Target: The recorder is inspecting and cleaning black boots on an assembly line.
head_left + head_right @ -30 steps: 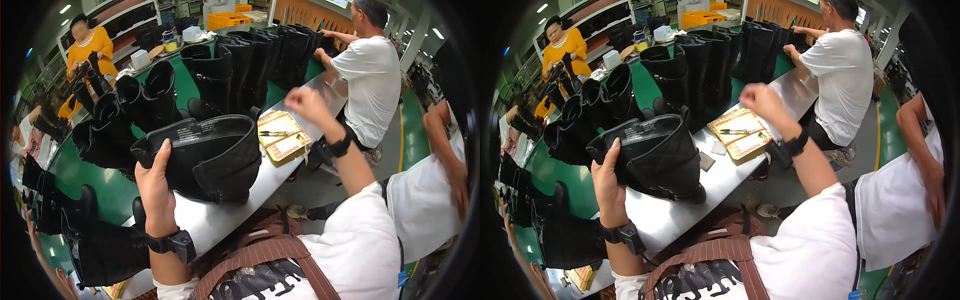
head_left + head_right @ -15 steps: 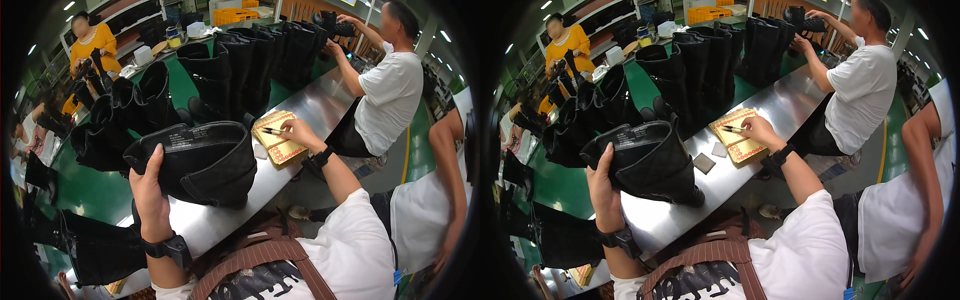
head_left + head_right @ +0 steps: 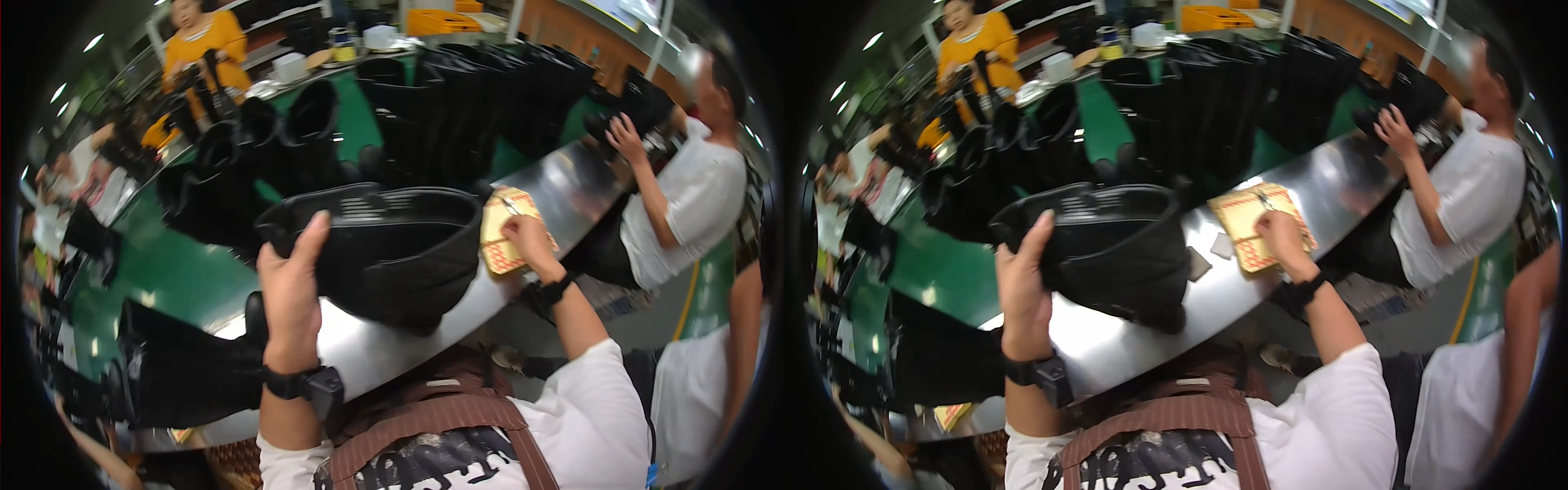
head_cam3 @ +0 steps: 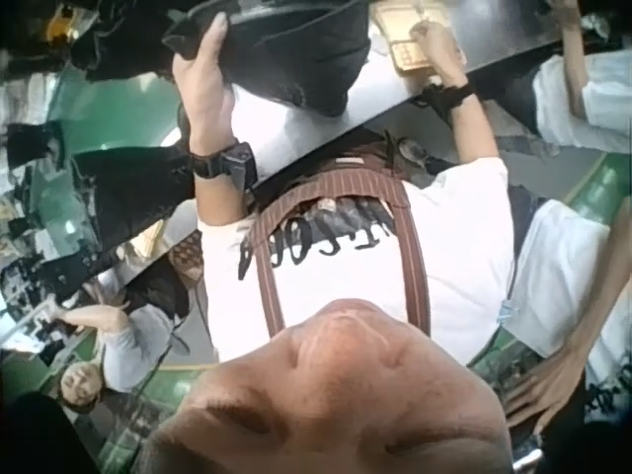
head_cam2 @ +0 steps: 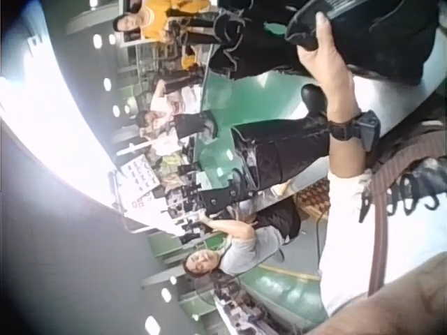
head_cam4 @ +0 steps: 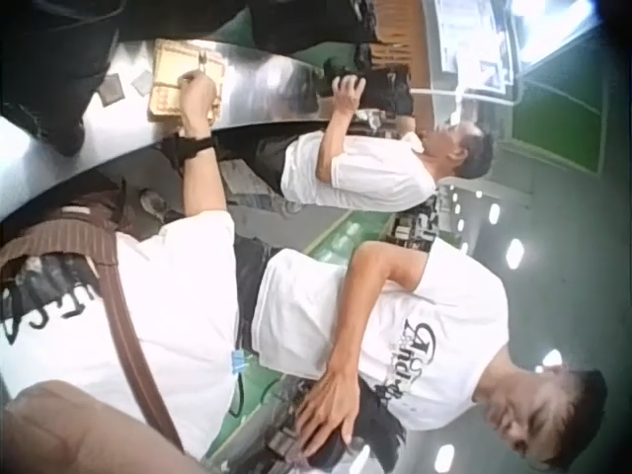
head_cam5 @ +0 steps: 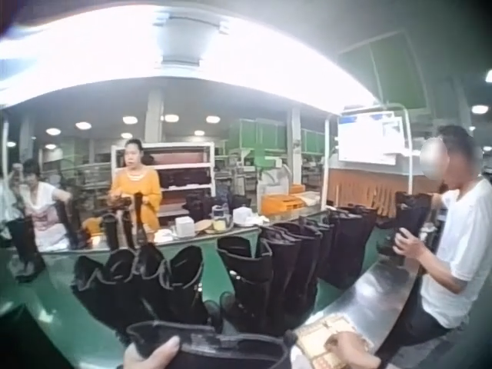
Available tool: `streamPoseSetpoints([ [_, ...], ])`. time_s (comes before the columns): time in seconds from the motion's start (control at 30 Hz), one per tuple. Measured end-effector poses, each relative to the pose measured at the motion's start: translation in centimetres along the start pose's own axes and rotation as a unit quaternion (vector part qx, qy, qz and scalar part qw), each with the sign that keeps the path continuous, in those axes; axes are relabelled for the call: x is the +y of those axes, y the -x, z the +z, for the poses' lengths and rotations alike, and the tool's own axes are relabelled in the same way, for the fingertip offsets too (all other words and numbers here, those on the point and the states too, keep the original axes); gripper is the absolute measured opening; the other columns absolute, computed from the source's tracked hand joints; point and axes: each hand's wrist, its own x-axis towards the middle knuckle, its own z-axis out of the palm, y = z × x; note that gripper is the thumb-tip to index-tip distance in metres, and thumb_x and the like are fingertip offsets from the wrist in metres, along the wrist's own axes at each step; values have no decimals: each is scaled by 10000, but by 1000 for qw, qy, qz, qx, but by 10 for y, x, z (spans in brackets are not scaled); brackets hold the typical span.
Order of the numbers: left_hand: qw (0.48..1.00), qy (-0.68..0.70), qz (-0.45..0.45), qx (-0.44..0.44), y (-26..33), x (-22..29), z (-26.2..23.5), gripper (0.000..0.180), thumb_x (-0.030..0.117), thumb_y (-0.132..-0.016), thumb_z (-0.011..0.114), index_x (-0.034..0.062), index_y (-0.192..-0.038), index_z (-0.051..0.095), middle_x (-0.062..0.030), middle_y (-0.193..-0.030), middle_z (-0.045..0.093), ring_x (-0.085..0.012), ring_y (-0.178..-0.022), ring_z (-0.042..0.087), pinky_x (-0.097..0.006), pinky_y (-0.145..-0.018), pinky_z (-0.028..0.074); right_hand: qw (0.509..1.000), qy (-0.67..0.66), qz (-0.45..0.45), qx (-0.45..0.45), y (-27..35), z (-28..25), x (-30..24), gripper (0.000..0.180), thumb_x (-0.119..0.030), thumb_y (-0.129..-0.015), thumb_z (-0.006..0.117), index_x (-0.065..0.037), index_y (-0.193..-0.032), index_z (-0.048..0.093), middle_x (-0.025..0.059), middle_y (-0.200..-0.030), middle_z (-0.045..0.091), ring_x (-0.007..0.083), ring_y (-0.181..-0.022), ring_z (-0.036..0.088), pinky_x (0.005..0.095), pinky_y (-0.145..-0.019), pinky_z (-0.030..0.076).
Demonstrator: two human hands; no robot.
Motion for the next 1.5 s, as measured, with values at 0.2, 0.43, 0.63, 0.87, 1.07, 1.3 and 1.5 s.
streamPoseSetpoints([
  [0.2,998,56,-7,-30,2,1,0,125,78,-890,673,13,-995,653,-48,-937,683,-109,-839,639,-245,-781,517,998,35,1,-47,-14,2,15,109,-71,-785,683,9,-858,681,155,-782,688,271,-755,675,349,-718,515],
  [0.43,996,70,-11,-49,5,4,-3,140,88,-896,670,14,-1011,640,-52,-940,684,-112,-848,638,-253,-792,518,998,27,-51,-12,-30,-20,-20,138,-119,-806,719,-5,-849,654,98,-739,667,210,-691,644,319,-658,494],
  [0.63,994,84,-2,-65,6,3,-4,133,76,-906,652,16,-1023,632,-50,-956,682,-112,-864,638,-251,-801,516,944,-247,-219,8,-42,-133,-192,83,-51,-814,709,-6,-829,641,-16,-724,625,29,-671,553,187,-612,444],
  [0.87,995,75,3,-67,13,5,-7,153,84,-912,647,11,-1046,636,-43,-956,677,-104,-862,627,-246,-787,510,892,-64,-369,-254,-11,-133,-327,130,-108,-817,692,5,-854,641,125,-770,664,193,-673,650,308,-644,501],
  [1.07,996,67,6,-61,18,6,-10,167,85,-914,644,4,-1061,640,-43,-957,676,-97,-859,620,-243,-777,506,897,-9,-315,-310,-20,-111,-337,159,-141,-897,649,6,-889,588,50,-726,625,114,-606,612,262,-571,484],
  [1.3,995,68,28,-63,20,2,-10,173,93,-914,652,12,-1067,646,-31,-953,674,-83,-848,607,-232,-773,496,890,-10,-313,-332,-14,-108,-344,169,-160,-902,648,-2,-890,590,41,-691,619,91,-528,573,237,-509,460],
  [1.5,996,64,34,-57,22,2,-10,171,95,-911,658,14,-1062,652,-20,-941,671,-72,-841,597,-225,-765,490,890,-7,-349,-293,-16,-98,-342,181,-175,-897,654,-3,-889,596,41,-694,627,86,-515,554,235,-496,450],
])
